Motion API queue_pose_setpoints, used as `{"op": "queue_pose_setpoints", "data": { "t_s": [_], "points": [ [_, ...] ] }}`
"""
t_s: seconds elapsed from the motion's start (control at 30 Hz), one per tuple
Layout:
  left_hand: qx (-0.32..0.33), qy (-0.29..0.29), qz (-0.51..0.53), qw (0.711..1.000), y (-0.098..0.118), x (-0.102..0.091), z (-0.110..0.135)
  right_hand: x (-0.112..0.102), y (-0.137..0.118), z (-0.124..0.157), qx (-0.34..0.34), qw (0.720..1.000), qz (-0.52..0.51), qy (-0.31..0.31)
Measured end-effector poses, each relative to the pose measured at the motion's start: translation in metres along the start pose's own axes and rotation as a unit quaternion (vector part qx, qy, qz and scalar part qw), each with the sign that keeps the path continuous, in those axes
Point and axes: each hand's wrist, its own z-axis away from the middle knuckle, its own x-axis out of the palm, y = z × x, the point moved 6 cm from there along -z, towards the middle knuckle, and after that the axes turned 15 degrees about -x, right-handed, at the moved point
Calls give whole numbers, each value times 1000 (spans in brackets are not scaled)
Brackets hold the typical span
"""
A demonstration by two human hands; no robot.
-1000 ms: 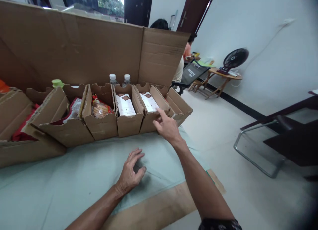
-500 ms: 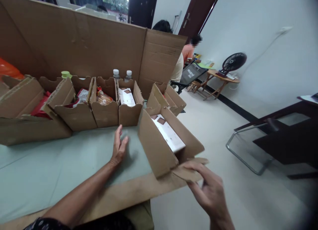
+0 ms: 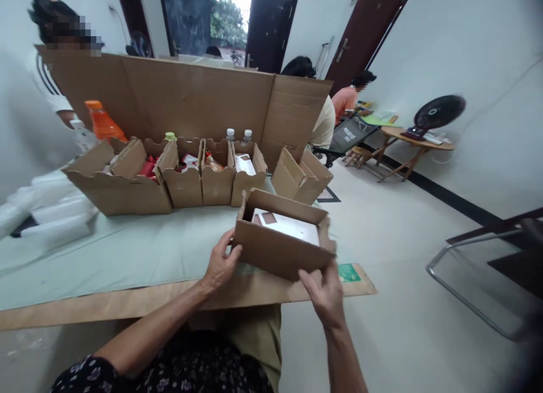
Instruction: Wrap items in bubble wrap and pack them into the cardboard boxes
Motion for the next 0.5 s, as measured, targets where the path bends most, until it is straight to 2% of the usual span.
{"op": "queue_pose_setpoints", "data": {
  "t_s": [0.17,0.27,0.37,0.5],
  "points": [
    [-8,120,-21,992,-9,-79,-32,106,-9,-74,-53,990,-94,-86],
    [-10,147,-42,988,-12,-106,-47,155,-3,-95,-55,991,-79,-98],
    [-20,147,-74,986,-20,-115,-49,182,8,-85,-36,993,-41,-108],
    [-33,146,-134,980,-36,-130,-23,187,21,-50,-19,990,37,-136]
  ]
}}
